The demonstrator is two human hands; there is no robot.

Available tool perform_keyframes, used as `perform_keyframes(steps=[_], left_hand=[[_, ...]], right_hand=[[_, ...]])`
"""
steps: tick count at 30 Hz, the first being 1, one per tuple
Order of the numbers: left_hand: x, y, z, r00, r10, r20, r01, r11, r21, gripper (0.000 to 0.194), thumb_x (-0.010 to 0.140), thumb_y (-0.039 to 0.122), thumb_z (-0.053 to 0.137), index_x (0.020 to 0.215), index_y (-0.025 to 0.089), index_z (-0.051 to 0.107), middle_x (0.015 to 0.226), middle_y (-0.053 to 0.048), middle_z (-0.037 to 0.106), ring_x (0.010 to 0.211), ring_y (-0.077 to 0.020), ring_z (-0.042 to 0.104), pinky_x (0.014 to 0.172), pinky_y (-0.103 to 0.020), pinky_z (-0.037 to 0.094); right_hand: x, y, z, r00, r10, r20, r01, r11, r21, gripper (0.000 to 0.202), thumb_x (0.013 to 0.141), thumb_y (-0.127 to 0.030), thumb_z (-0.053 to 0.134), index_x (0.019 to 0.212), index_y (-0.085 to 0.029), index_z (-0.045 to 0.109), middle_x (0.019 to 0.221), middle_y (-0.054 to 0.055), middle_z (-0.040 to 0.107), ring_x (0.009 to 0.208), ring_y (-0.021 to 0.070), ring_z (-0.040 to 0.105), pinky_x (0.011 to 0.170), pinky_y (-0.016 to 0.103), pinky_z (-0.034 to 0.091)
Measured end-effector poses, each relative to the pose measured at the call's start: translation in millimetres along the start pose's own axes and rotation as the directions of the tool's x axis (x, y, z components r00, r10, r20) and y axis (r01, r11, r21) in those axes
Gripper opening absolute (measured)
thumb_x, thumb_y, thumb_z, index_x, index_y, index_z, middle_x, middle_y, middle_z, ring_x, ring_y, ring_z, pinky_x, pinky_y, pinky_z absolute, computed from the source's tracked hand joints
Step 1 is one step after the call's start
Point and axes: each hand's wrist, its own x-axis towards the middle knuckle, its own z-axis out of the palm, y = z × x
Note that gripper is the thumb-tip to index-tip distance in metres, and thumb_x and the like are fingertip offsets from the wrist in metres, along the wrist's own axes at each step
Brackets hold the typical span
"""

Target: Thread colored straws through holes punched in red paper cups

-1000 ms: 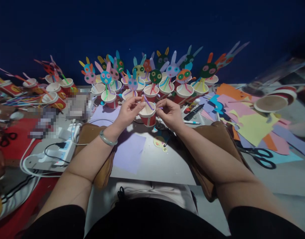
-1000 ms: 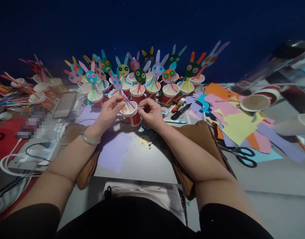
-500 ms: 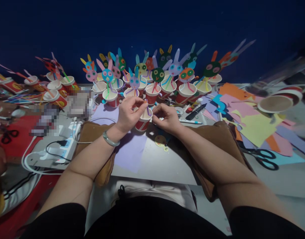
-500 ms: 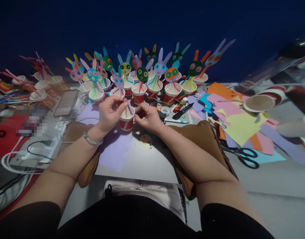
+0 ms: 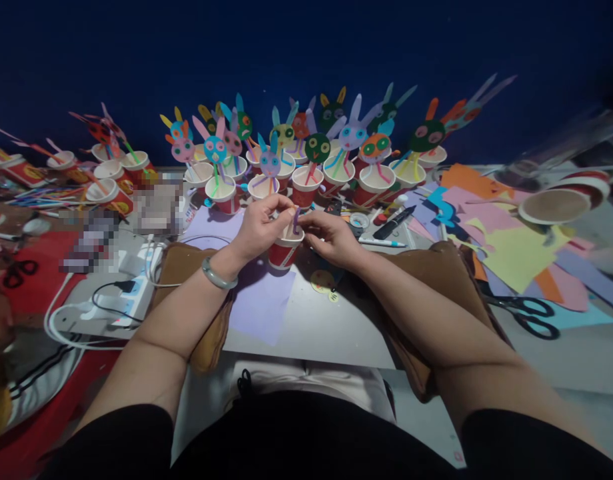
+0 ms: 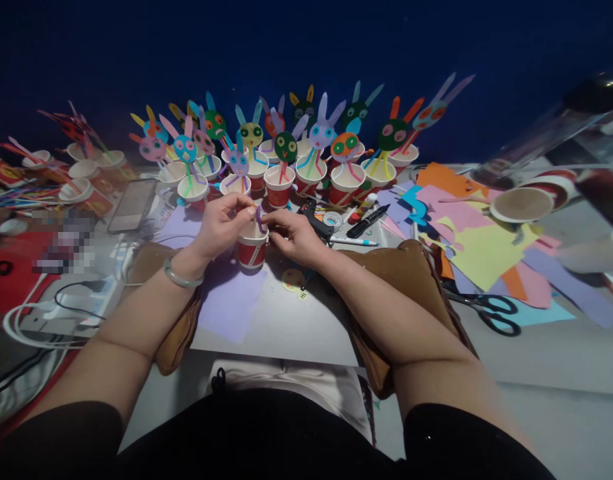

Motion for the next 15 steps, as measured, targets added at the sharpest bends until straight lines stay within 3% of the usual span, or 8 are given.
perform_keyframes(steps=[5, 9, 15], left_hand=[[6.3, -1.8, -4.1, 0.978, -0.188, 0.088, 0.206, 0.927, -0.314, 0.039, 0.078, 0.053, 0.084, 0.085, 0.016, 0.074, 0.078, -0.002, 0.072, 0.071, -0.0110, 0.063, 0.069, -0.024, 0.051], [8.3, -1.2, -6.0, 0.947, -0.286, 0.145, 0.321, 0.841, -0.435, 0.047, 0.070, 0.057, 0.091, 0.081, 0.016, 0.072, 0.076, 0.000, 0.070, 0.069, -0.0099, 0.063, 0.069, -0.023, 0.054], [8.5, -5.4, -4.0, 0.969, -0.215, 0.118, 0.243, 0.907, -0.345, 0.050, 0.072, 0.063, 0.087, 0.086, 0.017, 0.073, 0.081, -0.003, 0.073, 0.072, -0.0113, 0.065, 0.072, -0.026, 0.055]], right_hand=[[2.7, -2.3, -5.4, 0.999, 0.029, -0.032, -0.028, 0.999, 0.047, 0.021, 0.087, -0.016, 0.061, 0.103, -0.021, 0.074, 0.094, 0.005, 0.068, 0.079, 0.0163, 0.070, 0.069, 0.029, 0.060], [4.2, -8.5, -8.0, 0.997, 0.073, 0.010, -0.074, 0.986, 0.148, 0.016, 0.090, -0.020, 0.062, 0.102, -0.021, 0.073, 0.092, 0.003, 0.066, 0.068, 0.0138, 0.069, 0.062, 0.029, 0.060], [5.7, -11.1, -7.3, 0.993, 0.115, 0.008, -0.115, 0.977, 0.180, 0.011, 0.085, -0.019, 0.067, 0.095, -0.022, 0.073, 0.085, 0.001, 0.064, 0.062, 0.0138, 0.069, 0.059, 0.029, 0.059]])
